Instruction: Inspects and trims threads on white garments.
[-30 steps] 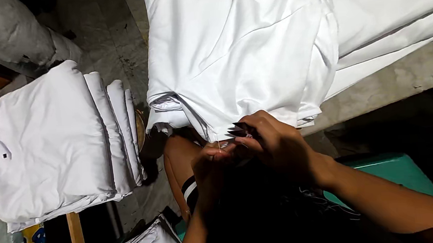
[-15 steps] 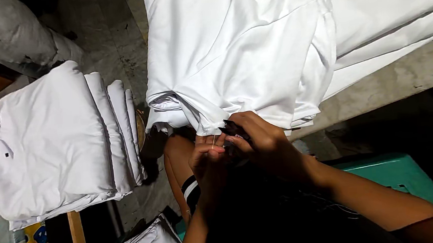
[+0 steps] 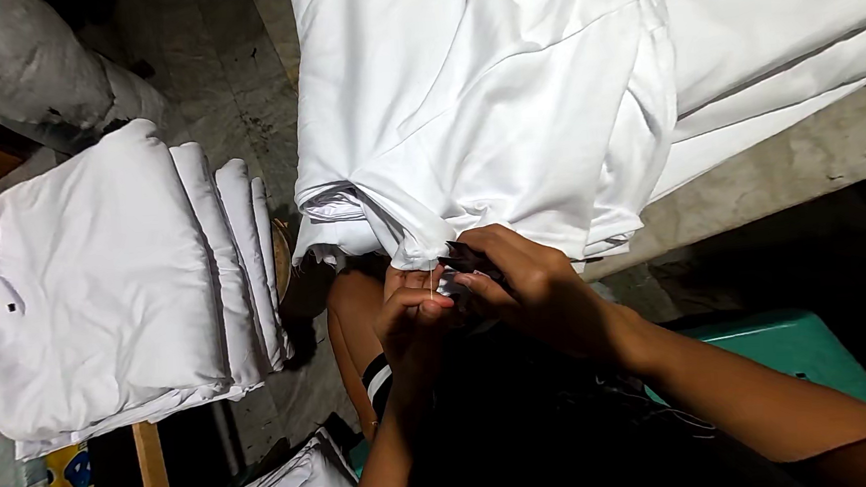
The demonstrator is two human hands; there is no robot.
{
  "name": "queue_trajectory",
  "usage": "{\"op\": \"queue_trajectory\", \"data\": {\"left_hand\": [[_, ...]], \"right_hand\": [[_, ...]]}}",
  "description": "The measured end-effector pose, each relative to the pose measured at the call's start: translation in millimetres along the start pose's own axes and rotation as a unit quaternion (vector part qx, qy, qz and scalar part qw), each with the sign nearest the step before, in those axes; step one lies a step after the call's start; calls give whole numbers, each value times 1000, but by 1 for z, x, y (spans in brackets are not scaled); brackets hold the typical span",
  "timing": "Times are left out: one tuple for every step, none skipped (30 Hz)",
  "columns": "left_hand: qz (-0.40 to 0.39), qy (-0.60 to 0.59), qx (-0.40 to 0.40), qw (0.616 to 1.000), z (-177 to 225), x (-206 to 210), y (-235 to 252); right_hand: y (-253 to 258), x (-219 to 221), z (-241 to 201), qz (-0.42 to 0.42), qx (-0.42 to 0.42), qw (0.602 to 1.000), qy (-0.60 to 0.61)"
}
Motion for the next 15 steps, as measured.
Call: {"op": "queue_trajectory", "data": {"left_hand": [[3, -9, -3, 1000, 0, 0, 0], [6, -12, -6, 1000, -1, 0, -1], [8, -12, -7, 1000, -1, 1, -1], [9, -7, -7, 1000, -1, 1, -1], [8, -2, -6, 1000, -2, 2, -1], [5, 5, -5, 1000, -2, 1, -2], [3, 10, -3, 1000, -1, 1, -2], [0, 12, 0, 1000, -1, 1, -2], [-3, 13, 1, 1000, -1, 1, -2], [-6, 15, 0, 1000, -1, 1, -2], [-9, 16, -2, 1000, -1, 2, -2], [-11, 17, -2, 1000, -1, 3, -2], [-16, 17, -1, 1000, -1, 4, -1], [-22, 23, 1, 999, 0, 5, -1], [-27, 32, 3, 999, 0, 5, -1]], "right_hand": [[0, 0, 0, 2, -1, 1000, 0], [0, -1, 0, 2, -1, 1000, 0], [0, -1, 0, 3, -1, 1000, 1], [0, -1, 0, 6, -1, 1000, 1], [0, -1, 0, 7, 0, 1000, 2], [0, -1, 0, 6, 1, 1000, 1], [-1, -1, 0, 5, 3, 1000, 0], [-1, -2, 1, 5, 4, 1000, -2], [-1, -2, 1, 3, 4, 1000, -5], [-1, -2, 1, 3, 4, 1000, -6], [-1, -2, 1, 3, 5, 1000, -6], [0, 0, 1, 4, 5, 1000, -6], [1, 1, 1, 7, 4, 1000, -7], [1, 2, 0, 10, 3, 1000, -11], [2, 4, -1, 11, 0, 1000, -16]]}}
Point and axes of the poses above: each hand's wrist, its own y-axis towards the middle knuckle, its own x-axis out of the palm, z = x × y, the point moved 7 cm from there along y, towards the middle knuckle, and after that the axes turned 6 degrees about -y, right-handed, at the moved point
